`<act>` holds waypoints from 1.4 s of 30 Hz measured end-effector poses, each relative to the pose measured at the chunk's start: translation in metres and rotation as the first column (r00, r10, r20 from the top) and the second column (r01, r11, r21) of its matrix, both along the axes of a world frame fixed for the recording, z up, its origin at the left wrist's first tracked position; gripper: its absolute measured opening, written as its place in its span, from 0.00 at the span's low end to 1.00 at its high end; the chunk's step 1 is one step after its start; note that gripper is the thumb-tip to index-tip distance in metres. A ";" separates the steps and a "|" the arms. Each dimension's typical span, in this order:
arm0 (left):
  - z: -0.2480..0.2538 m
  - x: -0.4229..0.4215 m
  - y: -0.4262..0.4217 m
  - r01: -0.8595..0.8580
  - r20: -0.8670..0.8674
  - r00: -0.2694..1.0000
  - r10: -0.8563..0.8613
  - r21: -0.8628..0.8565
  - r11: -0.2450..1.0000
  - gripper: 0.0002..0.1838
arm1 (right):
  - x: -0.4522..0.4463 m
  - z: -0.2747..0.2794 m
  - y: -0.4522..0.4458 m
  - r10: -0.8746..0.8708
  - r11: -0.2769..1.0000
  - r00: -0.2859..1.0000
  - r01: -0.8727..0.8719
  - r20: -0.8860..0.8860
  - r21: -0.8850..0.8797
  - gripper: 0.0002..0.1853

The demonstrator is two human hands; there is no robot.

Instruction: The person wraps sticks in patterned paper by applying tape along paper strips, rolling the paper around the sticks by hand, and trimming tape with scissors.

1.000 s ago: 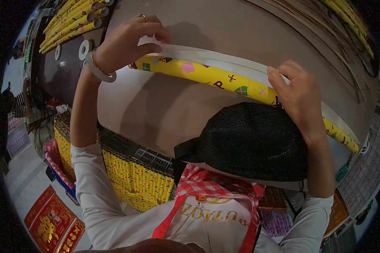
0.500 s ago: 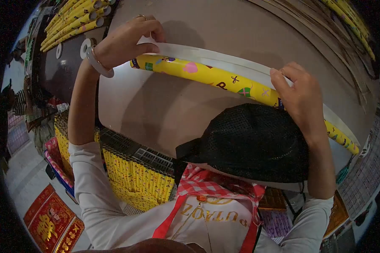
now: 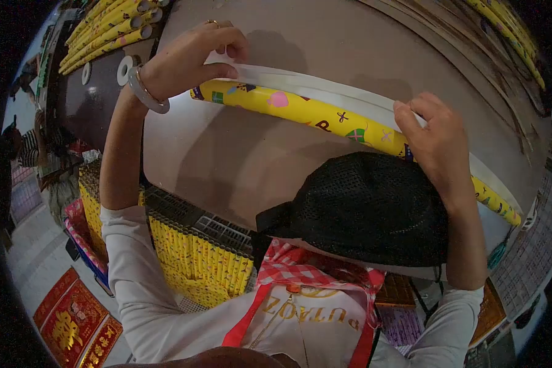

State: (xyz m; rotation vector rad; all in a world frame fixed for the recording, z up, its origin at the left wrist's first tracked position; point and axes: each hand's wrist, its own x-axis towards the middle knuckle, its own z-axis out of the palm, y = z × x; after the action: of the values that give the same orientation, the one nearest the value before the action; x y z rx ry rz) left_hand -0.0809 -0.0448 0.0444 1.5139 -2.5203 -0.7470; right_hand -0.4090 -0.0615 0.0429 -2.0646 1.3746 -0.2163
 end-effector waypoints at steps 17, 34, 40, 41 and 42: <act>-0.002 -0.004 -0.002 0.028 -0.045 0.999 -0.026 0.041 0.999 0.06 | -0.001 -0.002 0.000 -0.016 1.000 1.000 0.016 0.020 -0.002 0.15; -0.003 0.001 -0.007 -0.021 -0.005 1.000 0.022 0.191 0.981 0.03 | -0.001 -0.002 0.001 -0.001 1.000 1.000 0.001 0.015 -0.016 0.14; -0.005 0.001 -0.011 -0.008 -0.030 0.999 0.015 0.197 0.980 0.02 | 0.001 0.000 0.001 -0.024 1.000 1.000 0.024 0.003 -0.003 0.15; -0.006 0.003 -0.013 0.003 -0.030 1.000 0.004 0.219 0.976 0.02 | 0.002 0.000 0.001 -0.019 1.000 1.000 0.019 -0.001 -0.007 0.15; -0.006 0.003 -0.014 0.015 -0.030 1.000 -0.007 0.242 0.970 0.02 | 0.002 0.000 0.000 -0.015 1.000 1.000 0.015 -0.006 -0.010 0.15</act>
State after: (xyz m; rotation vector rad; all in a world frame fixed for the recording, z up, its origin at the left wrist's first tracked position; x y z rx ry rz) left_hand -0.0775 -0.0587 0.0381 1.5451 -2.4928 -1.1055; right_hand -0.4070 -0.0612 0.0431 -2.0652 1.3956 -0.2235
